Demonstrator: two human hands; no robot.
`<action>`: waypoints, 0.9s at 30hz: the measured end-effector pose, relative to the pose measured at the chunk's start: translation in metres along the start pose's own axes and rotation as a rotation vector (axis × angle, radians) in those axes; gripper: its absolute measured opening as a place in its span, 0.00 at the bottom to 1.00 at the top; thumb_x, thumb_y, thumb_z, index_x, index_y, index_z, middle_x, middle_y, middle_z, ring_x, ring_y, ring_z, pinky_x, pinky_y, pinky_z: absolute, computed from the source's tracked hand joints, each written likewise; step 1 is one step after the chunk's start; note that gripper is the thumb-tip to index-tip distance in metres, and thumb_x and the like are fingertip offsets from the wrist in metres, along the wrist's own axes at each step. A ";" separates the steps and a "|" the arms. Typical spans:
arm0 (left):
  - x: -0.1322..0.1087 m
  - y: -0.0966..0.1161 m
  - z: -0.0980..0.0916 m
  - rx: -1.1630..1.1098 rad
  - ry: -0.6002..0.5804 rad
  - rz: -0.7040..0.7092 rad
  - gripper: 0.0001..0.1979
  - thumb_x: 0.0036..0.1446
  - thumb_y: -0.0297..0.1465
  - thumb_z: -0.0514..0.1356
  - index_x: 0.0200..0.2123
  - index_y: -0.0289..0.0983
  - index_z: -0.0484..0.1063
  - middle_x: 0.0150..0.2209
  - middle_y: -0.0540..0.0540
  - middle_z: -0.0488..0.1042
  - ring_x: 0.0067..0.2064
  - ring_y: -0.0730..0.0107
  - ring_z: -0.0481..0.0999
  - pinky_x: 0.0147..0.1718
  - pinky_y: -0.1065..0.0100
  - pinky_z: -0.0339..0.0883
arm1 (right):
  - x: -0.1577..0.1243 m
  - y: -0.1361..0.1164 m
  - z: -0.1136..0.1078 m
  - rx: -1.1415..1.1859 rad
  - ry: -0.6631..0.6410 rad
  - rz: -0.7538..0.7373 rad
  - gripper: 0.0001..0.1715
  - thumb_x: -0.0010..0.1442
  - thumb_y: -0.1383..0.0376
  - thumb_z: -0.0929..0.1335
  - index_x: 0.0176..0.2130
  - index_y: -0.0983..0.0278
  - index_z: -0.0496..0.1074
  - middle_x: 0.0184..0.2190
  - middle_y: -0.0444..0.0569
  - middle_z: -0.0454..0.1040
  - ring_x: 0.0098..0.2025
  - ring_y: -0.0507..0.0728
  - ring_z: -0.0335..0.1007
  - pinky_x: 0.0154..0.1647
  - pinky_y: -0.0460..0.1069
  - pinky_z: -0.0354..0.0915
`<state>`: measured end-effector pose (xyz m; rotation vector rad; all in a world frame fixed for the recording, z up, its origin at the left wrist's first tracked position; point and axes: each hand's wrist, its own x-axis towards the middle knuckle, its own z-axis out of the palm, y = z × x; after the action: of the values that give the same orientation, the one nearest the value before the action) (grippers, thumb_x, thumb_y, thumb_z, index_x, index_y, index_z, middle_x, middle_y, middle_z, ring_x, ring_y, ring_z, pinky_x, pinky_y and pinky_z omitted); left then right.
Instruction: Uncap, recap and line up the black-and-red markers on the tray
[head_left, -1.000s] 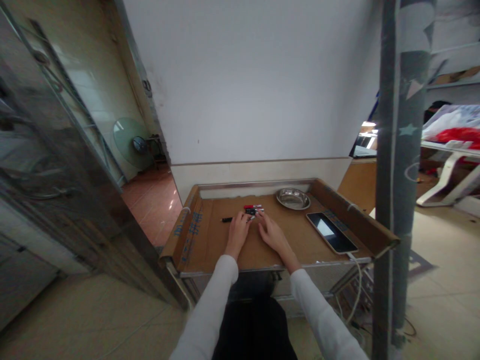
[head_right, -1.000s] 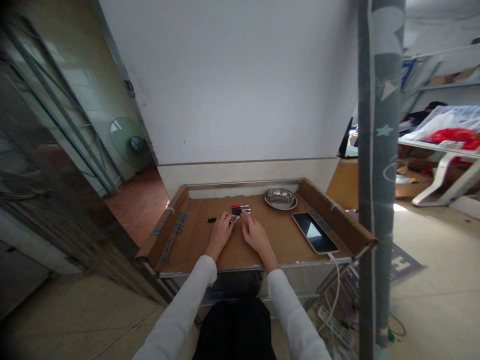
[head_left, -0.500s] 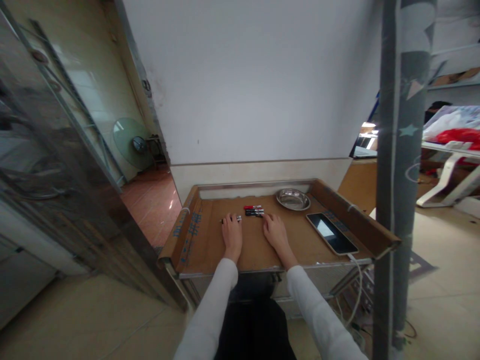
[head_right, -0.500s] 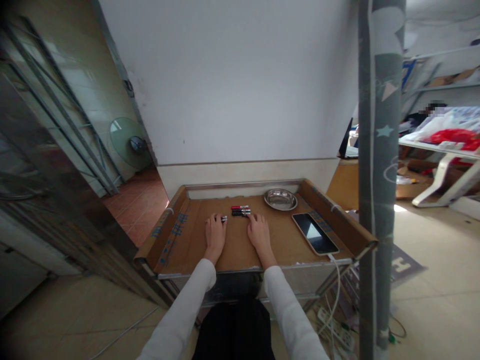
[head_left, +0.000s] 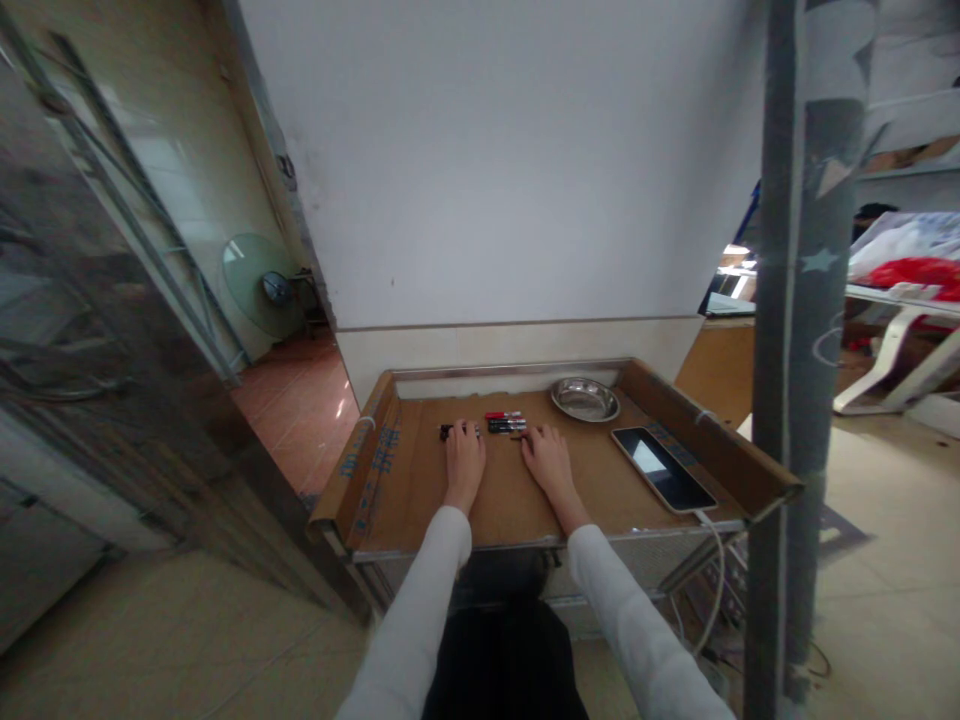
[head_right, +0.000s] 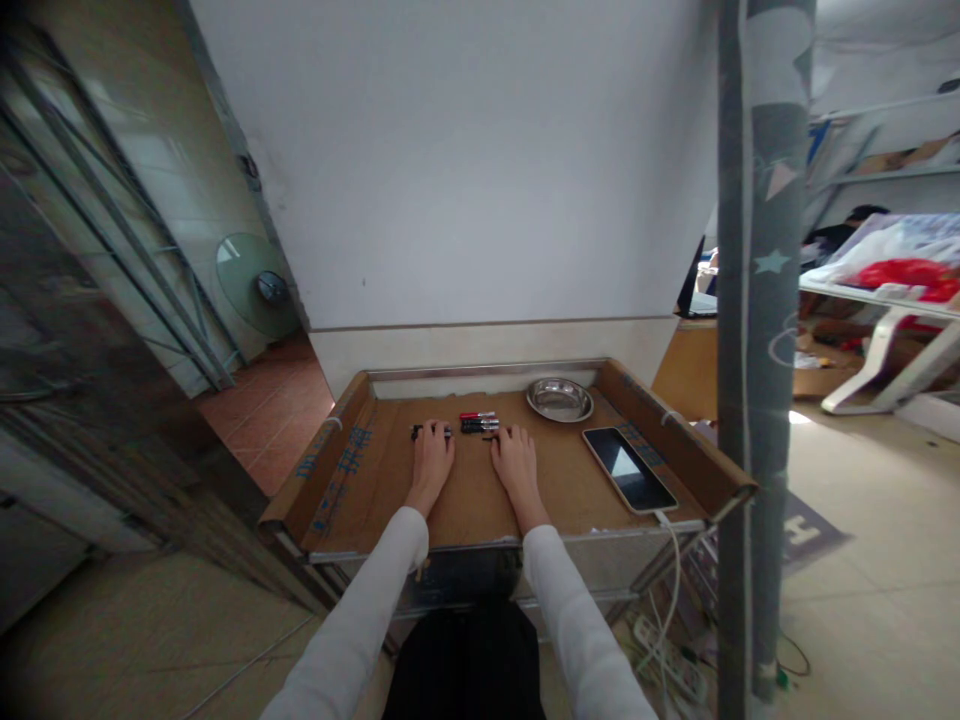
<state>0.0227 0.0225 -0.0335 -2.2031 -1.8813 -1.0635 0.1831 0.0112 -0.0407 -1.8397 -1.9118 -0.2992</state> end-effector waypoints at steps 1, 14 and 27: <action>-0.001 0.002 0.000 -0.029 -0.031 0.069 0.10 0.57 0.23 0.52 0.42 0.36 0.65 0.45 0.40 0.65 0.47 0.61 0.67 0.47 0.59 0.62 | 0.000 0.000 0.001 0.000 -0.003 0.001 0.12 0.61 0.65 0.60 0.42 0.64 0.70 0.40 0.54 0.69 0.43 0.58 0.61 0.42 0.50 0.54; 0.003 0.018 0.017 -0.113 -0.142 0.214 0.05 0.58 0.26 0.52 0.39 0.37 0.65 0.42 0.42 0.66 0.46 0.62 0.67 0.48 0.59 0.62 | 0.003 0.002 0.000 0.000 -0.010 -0.001 0.11 0.62 0.64 0.60 0.40 0.64 0.69 0.39 0.54 0.70 0.42 0.58 0.62 0.42 0.51 0.53; 0.004 0.017 0.017 -0.103 -0.149 0.183 0.05 0.59 0.26 0.53 0.38 0.35 0.65 0.41 0.42 0.67 0.46 0.62 0.67 0.48 0.58 0.62 | 0.003 0.000 -0.003 -0.035 -0.009 0.026 0.13 0.63 0.64 0.59 0.41 0.65 0.70 0.39 0.54 0.70 0.43 0.59 0.63 0.41 0.51 0.53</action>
<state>0.0459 0.0292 -0.0382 -2.5205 -1.6693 -1.0120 0.1833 0.0122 -0.0371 -1.8904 -1.8983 -0.3175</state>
